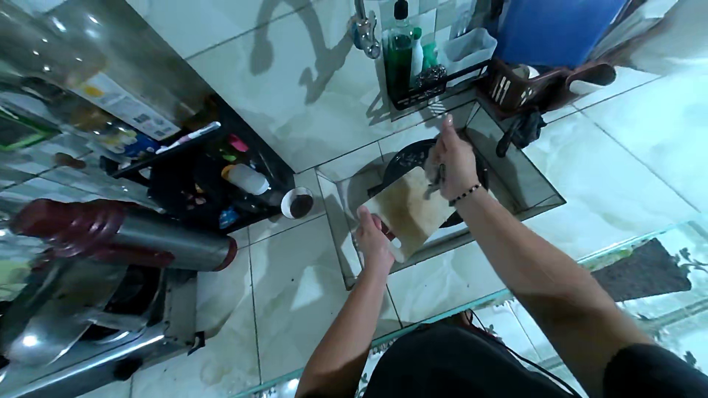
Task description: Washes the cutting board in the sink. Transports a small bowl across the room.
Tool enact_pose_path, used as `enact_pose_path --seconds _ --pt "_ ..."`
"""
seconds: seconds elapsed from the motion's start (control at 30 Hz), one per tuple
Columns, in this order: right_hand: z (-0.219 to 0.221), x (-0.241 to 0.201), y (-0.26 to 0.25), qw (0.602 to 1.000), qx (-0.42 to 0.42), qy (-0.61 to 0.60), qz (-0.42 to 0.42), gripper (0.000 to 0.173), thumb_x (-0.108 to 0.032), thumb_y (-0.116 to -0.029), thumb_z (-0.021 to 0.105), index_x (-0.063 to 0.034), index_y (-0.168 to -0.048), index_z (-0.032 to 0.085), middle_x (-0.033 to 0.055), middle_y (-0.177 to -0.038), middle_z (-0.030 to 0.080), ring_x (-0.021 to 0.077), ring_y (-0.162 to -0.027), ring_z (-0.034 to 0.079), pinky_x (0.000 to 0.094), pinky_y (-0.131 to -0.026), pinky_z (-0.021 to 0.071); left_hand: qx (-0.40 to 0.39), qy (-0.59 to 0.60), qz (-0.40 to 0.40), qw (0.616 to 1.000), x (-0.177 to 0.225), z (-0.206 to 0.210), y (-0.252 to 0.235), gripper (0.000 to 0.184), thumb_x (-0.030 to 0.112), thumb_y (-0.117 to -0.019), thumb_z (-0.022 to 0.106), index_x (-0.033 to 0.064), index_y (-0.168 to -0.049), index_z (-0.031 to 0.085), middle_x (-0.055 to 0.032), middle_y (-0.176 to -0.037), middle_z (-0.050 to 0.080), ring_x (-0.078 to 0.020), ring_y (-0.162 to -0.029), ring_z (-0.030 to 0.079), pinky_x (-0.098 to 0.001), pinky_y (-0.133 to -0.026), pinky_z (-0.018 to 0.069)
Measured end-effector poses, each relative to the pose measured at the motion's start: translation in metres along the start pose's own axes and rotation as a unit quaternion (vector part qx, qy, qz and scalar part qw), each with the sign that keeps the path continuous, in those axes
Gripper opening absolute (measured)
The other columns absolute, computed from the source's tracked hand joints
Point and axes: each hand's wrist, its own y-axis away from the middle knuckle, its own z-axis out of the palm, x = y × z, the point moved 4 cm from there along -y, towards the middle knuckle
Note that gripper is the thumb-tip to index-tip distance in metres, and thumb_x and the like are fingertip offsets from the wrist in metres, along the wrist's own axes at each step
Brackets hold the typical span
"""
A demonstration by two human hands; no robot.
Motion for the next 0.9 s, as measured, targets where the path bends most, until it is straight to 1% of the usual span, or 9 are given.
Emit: enact_pose_path --seconds 0.1,0.17,0.23,0.27,0.37,0.57,0.7,0.83,0.9 --pt "0.023 0.017 0.048 0.993 -0.077 0.066 -0.054 0.041 -0.042 -0.1083 0.046 -0.0103 -0.085 0.059 -0.0005 -0.065 0.057 0.0113 -0.056 0.056 0.0327 -0.055 0.053 -0.001 0.019 -0.02 1.0 -0.002 0.008 -0.004 0.056 0.055 -0.1081 0.035 0.0055 -0.102 0.061 -0.0078 -0.084 0.062 -0.0204 -0.076 0.065 -0.0416 -0.069 0.059" --pt "0.027 0.044 0.079 0.946 -0.133 0.24 -0.174 0.022 -0.022 -0.1044 0.058 -0.0029 -0.105 0.069 0.008 -0.091 0.068 0.0149 -0.08 0.065 0.0333 -0.071 0.056 -0.003 0.008 -0.018 1.0 0.002 0.011 -0.007 0.059 0.058 -0.1071 0.033 0.0067 -0.101 0.061 -0.0071 -0.084 0.062 -0.019 -0.075 0.064 -0.0399 -0.067 0.0574" --pt "0.027 0.066 0.093 0.847 -0.183 0.387 -0.314 0.031 -0.005 -0.0922 0.067 -0.0083 -0.123 0.074 0.0152 -0.131 0.065 0.0297 -0.131 0.056 0.0523 -0.115 0.0426 -0.004 -0.008 0.0 1.0 0.008 0.014 -0.005 0.061 0.059 -0.1067 0.033 0.0057 -0.097 0.061 -0.0069 -0.081 0.061 -0.0183 -0.073 0.062 -0.0404 -0.068 0.0564" --pt "0.022 0.072 0.093 0.816 -0.189 0.426 -0.342 0.041 -0.003 -0.0911 0.066 -0.011 -0.131 0.071 0.0163 -0.144 0.059 0.0346 -0.141 0.048 0.059 -0.12 0.0339 -0.007 -0.008 0.011 1.0 0.009 0.016 -0.004 0.057 0.059 -0.1071 0.032 0.0101 -0.086 0.055 -0.003 -0.074 0.056 -0.0153 -0.069 0.059 -0.0373 -0.065 0.0547" --pt "-0.006 0.074 0.067 0.812 -0.16 0.463 -0.317 0.049 0.002 -0.0961 0.054 -0.0096 -0.143 0.061 0.0152 -0.158 0.045 0.0344 -0.145 0.045 0.0597 -0.12 0.0327 -0.022 0.034 0.013 0.999 0.011 0.017 0.002 0.054 0.055 -0.1086 0.033 0.012 -0.081 0.05 -0.0022 -0.07 0.055 -0.0175 -0.068 0.062 -0.0412 -0.068 0.0585" --pt "-0.04 0.087 0.025 0.872 -0.058 0.465 -0.142 0.042 -0.002 -0.1047 0.046 -0.0017 -0.146 0.055 0.0208 -0.156 0.046 0.04 -0.146 0.042 0.0565 -0.118 0.0364 -0.011 0.038 -0.003 0.999 0.005 0.016 0.003 0.052 0.052 -0.1091 0.034 0.0122 -0.078 0.047 -0.0027 -0.068 0.051 -0.0183 -0.065 0.059 -0.0411 -0.067 0.0582" --pt "0.019 0.091 0.088 0.878 -0.117 0.423 -0.188 0.046 0.004 -0.0989 0.053 -0.0004 -0.145 0.056 0.0182 -0.156 0.048 0.0346 -0.149 0.04 0.0534 -0.122 0.0334 0.0 -0.05 0.017 0.999 -0.007 0.014 -0.006 0.057 0.052 -0.1096 0.032 0.0077 -0.08 0.053 -0.0052 -0.071 0.055 -0.0171 -0.066 0.058 -0.0376 -0.066 0.0549" --pt "0.037 0.086 0.09 0.824 -0.233 0.411 -0.312 0.048 0.005 -0.0965 0.052 0.0003 -0.145 0.056 0.0157 -0.155 0.05 0.0299 -0.15 0.039 0.0541 -0.125 0.0263 -0.065 -0.075 0.022 0.995 -0.005 0.013 -0.008 0.061 0.051 -0.1102 0.028 0.0034 -0.129 0.062 -0.0131 -0.111 0.069 -0.0199 -0.102 0.067 -0.0412 -0.09 0.0564" --pt "0.035 0.076 0.069 0.808 -0.217 0.43 -0.34 0.045 0.001 -0.0985 0.054 -0.0001 -0.143 0.058 0.0132 -0.154 0.052 0.0287 -0.149 0.04 0.0588 -0.124 0.0249 -0.047 -0.044 0.029 0.998 -0.001 0.019 -0.006 0.056 0.048 -0.11 0.033 0.0014 -0.111 0.064 -0.0109 -0.092 0.066 -0.0193 -0.084 0.066 -0.0395 -0.079 0.0581"
